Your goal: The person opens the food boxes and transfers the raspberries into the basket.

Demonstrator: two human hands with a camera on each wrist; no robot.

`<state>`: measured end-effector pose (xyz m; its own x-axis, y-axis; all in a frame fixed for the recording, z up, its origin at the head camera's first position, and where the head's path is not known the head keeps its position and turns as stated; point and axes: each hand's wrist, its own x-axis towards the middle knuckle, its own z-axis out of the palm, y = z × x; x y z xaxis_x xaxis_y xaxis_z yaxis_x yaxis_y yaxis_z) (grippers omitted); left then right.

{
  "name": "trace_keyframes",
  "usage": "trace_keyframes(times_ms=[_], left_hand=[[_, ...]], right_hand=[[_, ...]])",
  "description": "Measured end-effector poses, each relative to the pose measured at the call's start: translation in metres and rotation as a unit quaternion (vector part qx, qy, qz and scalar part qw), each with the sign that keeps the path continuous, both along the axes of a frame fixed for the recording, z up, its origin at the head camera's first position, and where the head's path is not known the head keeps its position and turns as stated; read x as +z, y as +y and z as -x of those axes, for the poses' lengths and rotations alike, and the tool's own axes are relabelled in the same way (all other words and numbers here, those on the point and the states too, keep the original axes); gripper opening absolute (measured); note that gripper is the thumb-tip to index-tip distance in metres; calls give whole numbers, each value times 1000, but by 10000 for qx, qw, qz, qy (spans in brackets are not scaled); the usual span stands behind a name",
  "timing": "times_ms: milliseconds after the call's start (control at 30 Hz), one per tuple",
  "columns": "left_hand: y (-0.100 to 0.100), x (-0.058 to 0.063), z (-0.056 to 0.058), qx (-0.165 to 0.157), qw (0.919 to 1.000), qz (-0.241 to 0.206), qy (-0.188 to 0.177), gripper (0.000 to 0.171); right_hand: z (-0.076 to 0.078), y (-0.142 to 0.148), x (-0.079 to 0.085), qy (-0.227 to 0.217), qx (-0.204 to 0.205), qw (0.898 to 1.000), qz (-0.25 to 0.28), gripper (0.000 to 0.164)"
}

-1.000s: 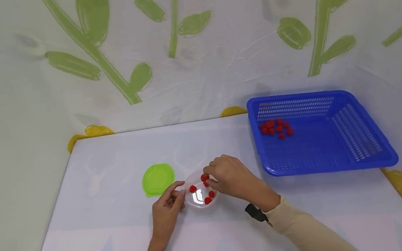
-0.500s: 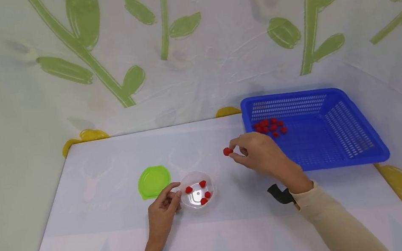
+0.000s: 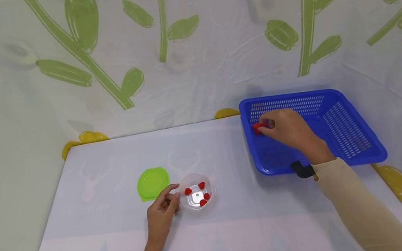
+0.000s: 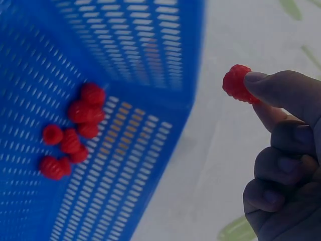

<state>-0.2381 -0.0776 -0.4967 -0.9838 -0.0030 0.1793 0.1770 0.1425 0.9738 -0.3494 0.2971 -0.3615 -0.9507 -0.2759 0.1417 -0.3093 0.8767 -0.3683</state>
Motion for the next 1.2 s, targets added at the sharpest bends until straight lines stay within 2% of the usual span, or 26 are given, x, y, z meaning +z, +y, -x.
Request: trace_keyframes(times_ms=[400, 667, 900, 1200], left_hand=[[1, -1, -1, 59, 9999, -38, -84, 25], [2, -3, -1, 38, 10000, -7, -4, 25], [2, -2, 0, 6, 10000, -2, 33, 26], [1, 0, 1, 42, 10000, 27, 42, 25]], right_hand=[[39, 17, -21, -943, 84, 9935, -638, 13], [53, 23, -44, -1638, 168, 9845, -605, 14], [56, 23, -62, -1529, 359, 9828, -967, 13], [61, 19, -73, -1465, 472, 9813, -1160, 12]])
